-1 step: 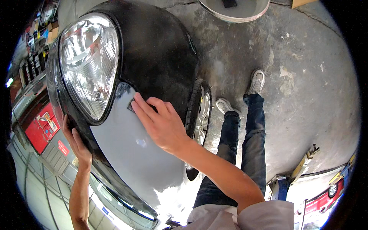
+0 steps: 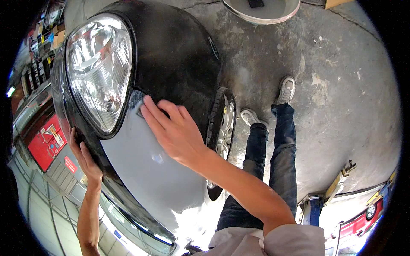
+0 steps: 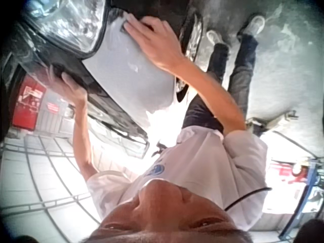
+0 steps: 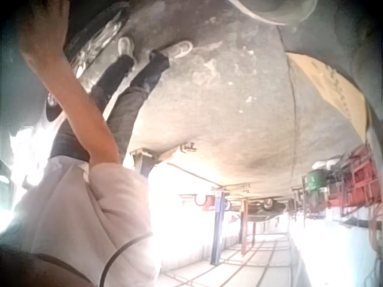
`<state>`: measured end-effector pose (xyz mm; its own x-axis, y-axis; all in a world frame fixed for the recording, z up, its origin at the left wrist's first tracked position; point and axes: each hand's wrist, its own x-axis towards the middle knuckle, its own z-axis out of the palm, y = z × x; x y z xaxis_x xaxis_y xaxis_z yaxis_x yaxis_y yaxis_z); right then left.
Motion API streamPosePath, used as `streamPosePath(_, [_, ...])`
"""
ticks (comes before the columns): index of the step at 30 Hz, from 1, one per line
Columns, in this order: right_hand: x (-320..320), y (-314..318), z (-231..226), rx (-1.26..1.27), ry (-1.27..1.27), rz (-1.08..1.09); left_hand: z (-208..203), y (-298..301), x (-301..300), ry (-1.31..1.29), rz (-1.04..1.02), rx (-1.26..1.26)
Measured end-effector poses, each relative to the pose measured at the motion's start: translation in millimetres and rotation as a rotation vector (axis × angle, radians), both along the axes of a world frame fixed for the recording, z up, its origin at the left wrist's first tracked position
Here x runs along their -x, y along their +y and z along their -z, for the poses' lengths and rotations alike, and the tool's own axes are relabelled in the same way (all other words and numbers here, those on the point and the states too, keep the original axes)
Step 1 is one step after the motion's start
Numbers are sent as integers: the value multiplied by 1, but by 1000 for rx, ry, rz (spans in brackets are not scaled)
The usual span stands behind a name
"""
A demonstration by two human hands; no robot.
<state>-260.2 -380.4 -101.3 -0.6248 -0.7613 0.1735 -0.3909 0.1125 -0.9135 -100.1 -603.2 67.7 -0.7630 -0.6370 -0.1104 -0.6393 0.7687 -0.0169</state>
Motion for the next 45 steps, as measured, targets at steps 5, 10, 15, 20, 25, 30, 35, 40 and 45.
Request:
streamPosePath(5, [-7, 10, -7, -2, 2, -58, 0, 2, 3, 12, 14, -2])
streamPosePath(10, [3, -6, 4, 3, 170, -43, 3, 0, 2, 0, 7, -9])
streamPosePath(15, [-4, -2, -1, 22, 114, -61, -1, 0, 1, 9, 0, -1])
streamPosePath(20, [-14, 9, -15, -21, 62, -114, 1, 0, 3, 13, 8, -3])
streamPosePath(25, [-5, -9, -11, -28, 78, -29, 2, 0, 3, 36, -11, 5])
streamPosePath(30, [-57, 30, -34, -119, -115, 22, 1, 1, -2, 49, -37, -3])
streamPosePath(35, [-39, 4, -29, -109, -240, 157, 2, 1, 2, 25, 1, -21])
streamPosePath(40, [-48, 12, -26, -70, -295, 165, 3, 1, 1, 47, -18, -8])
streamPosePath(45, [-27, 3, -14, -46, -209, 105, 3, 0, -1, 64, -14, 5])
